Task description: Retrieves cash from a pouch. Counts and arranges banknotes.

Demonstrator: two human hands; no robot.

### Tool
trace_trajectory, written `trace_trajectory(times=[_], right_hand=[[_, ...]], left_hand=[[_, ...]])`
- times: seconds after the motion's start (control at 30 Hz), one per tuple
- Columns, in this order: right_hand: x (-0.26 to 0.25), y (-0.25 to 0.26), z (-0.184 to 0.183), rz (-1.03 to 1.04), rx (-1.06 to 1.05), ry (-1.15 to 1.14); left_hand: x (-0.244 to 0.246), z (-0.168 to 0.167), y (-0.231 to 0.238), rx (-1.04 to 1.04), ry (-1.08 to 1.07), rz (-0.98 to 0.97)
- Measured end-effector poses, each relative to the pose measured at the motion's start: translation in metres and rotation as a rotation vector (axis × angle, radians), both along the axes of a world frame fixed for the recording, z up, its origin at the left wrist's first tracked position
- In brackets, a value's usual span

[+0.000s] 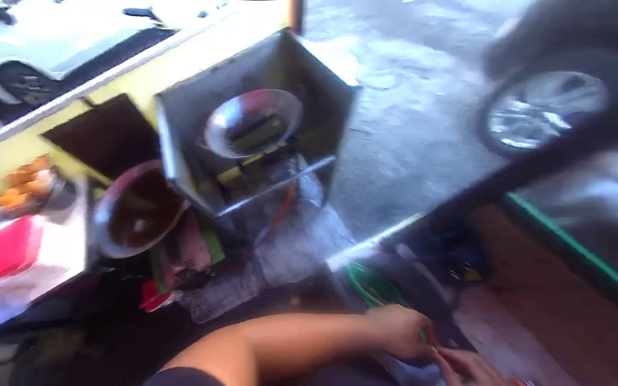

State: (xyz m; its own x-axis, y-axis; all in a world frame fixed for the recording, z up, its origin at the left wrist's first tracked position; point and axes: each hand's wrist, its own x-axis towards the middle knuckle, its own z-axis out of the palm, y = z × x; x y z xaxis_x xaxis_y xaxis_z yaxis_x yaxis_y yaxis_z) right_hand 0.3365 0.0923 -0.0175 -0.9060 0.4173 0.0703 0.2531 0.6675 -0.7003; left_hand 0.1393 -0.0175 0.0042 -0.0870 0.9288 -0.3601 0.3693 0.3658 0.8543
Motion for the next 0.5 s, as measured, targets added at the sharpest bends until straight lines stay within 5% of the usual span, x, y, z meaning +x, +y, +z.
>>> trace_trajectory(times=[0.1,0.37,0.5], right_hand=[[0.003,-0.005,-0.009,-0.089,0.05,0.025],[0.024,0.0,-0.002,-0.355,0.056,-0.217],[0.016,-0.001,-0.005,-0.409,0.146,-0.204]], left_hand=[[-0.003,-0.005,0.004,-0.032,-0.047,0.008],[-0.093,0.026,0.009,-0.113,0.597,-0.103],[-0.136,0.013,-0.019,-0.04,0.684,-0.036]])
